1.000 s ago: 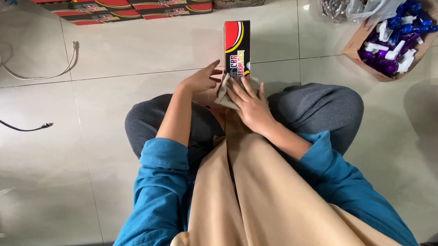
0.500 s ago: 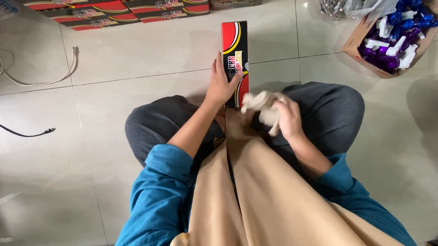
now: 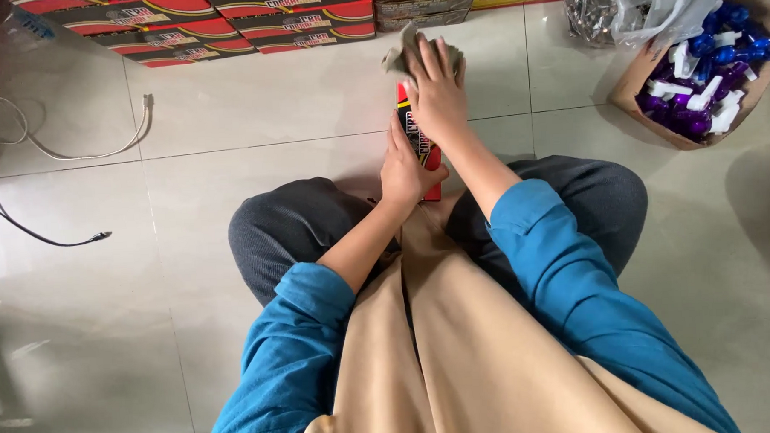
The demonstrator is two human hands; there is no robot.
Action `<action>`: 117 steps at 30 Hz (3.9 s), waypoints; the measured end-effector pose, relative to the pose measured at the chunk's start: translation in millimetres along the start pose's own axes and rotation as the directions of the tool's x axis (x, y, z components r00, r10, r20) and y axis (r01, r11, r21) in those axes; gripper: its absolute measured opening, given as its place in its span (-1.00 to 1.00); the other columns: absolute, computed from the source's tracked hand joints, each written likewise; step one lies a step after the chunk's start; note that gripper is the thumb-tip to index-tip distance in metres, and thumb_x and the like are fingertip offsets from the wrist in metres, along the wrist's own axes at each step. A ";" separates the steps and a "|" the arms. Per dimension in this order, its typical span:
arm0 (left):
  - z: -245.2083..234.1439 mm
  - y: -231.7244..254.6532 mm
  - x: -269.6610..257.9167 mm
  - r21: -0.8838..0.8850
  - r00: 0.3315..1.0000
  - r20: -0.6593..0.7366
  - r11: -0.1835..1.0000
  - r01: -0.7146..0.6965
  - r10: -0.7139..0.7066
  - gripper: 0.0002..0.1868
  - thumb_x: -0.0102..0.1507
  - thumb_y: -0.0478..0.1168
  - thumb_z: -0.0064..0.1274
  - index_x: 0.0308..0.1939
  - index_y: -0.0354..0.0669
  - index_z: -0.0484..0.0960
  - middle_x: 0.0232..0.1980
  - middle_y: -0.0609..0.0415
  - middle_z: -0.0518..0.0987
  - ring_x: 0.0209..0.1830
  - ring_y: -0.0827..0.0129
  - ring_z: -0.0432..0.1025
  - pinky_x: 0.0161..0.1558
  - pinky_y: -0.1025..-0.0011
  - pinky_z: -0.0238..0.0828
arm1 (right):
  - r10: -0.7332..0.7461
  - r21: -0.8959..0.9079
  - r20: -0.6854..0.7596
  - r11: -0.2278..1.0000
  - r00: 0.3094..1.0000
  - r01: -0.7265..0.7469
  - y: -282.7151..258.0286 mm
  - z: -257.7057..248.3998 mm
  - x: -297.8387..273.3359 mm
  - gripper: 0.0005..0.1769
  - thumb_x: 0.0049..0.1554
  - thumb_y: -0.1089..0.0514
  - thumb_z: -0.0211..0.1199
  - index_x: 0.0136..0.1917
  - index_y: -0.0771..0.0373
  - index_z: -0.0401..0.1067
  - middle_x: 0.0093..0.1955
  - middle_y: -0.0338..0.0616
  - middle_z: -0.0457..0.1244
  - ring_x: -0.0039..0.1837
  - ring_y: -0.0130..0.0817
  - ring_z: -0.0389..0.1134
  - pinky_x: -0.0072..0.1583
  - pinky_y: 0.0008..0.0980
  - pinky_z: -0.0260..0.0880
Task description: The person sits on the floor and wipes the exterior surfaces of several small product boxes using a cloth. They handle the boxes one by one, turning them to clean all sides, and then place them on a stack. The person also briefly handles a box containing plastic parts.
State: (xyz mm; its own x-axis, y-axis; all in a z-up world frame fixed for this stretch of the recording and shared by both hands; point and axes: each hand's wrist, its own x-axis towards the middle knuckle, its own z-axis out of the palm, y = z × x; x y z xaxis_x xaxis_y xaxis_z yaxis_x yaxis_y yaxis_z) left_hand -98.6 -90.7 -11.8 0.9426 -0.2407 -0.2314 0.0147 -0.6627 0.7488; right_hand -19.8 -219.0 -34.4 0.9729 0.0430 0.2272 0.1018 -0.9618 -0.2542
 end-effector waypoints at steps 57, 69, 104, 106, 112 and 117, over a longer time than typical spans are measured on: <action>-58.6 -49.0 25.5 -0.442 0.927 -0.261 0.820 -0.364 0.271 -0.08 -0.02 -0.42 0.50 0.24 -0.08 0.18 0.16 -0.19 0.44 0.26 -0.19 0.37 0.35 -0.04 0.21 | 0.249 0.187 0.031 0.950 0.968 -0.250 -7.3 -71.9 -16.2 -0.46 0.41 0.08 0.03 0.63 -0.10 0.16 0.66 -0.18 -0.05 0.61 0.04 0.03 0.43 0.44 -0.02; -113.4 -2.7 -5.3 -0.057 0.898 -0.327 0.942 -0.330 0.295 0.12 -0.12 -0.48 0.49 0.47 -0.08 0.26 0.25 -0.09 0.36 0.28 -0.11 0.30 0.38 -0.09 0.23 | 0.446 0.680 0.609 0.132 0.656 -0.721 -17.5 -44.9 -46.2 -0.21 0.29 -0.44 0.08 0.48 0.20 0.33 0.38 0.20 0.25 0.48 0.23 0.20 0.40 0.23 0.18; -105.8 -70.6 14.3 -0.029 0.910 -0.155 0.919 -0.394 0.385 -0.12 -0.06 -0.28 0.31 0.26 -0.20 0.17 0.14 -0.09 0.30 0.09 0.04 0.24 0.09 0.19 0.24 | 0.176 0.314 0.045 0.932 0.983 -0.182 31.7 -0.5 -23.8 -0.48 0.45 -0.03 -0.26 0.62 -0.01 0.09 0.62 -0.10 0.09 0.63 0.04 -0.03 0.49 0.31 -0.09; -104.3 -67.8 11.5 -0.004 0.887 -0.164 0.899 -0.439 0.432 -0.17 -0.04 -0.28 0.27 0.25 -0.19 0.18 0.12 -0.08 0.30 0.03 0.06 0.24 0.04 0.19 0.23 | 0.262 0.350 0.038 0.900 0.964 -0.259 47.5 10.7 -30.9 -0.40 0.44 -0.11 -0.34 0.61 0.13 0.12 0.61 -0.08 0.09 0.62 0.08 -0.04 0.46 0.23 -0.10; -100.4 -71.8 20.8 -0.049 0.931 -0.149 0.938 -0.344 0.334 -0.08 -0.09 -0.27 0.27 0.30 -0.21 0.17 0.17 -0.12 0.30 0.14 -0.01 0.24 0.19 0.17 0.24 | 0.121 0.363 0.085 0.921 0.989 -0.144 -43.5 -39.1 -42.8 -0.46 0.46 -0.10 -0.33 0.64 -0.09 0.04 0.67 -0.12 0.02 0.70 -0.10 -0.17 0.53 0.42 -0.25; -98.7 -80.1 21.8 -0.029 0.864 -0.190 0.877 -0.480 0.466 -0.20 0.20 -0.24 0.29 0.42 -0.22 0.17 0.18 -0.11 0.27 0.13 -0.03 0.30 0.17 0.05 0.35 | -0.118 0.384 0.001 0.917 0.993 0.108 -109.5 -54.3 -50.5 -0.48 0.46 -0.04 -0.20 0.66 -0.10 0.08 0.70 -0.38 -0.03 0.73 -0.27 -0.11 0.60 0.12 -0.22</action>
State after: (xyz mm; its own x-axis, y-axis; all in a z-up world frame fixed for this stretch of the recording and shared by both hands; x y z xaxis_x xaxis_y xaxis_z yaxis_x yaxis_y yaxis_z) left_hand -46.3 27.1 -15.5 0.8847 -0.3820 0.2672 -0.4296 -0.4453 0.7856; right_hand -91.3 -130.5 33.0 0.9544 0.1565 0.2542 0.2784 -0.7737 -0.5690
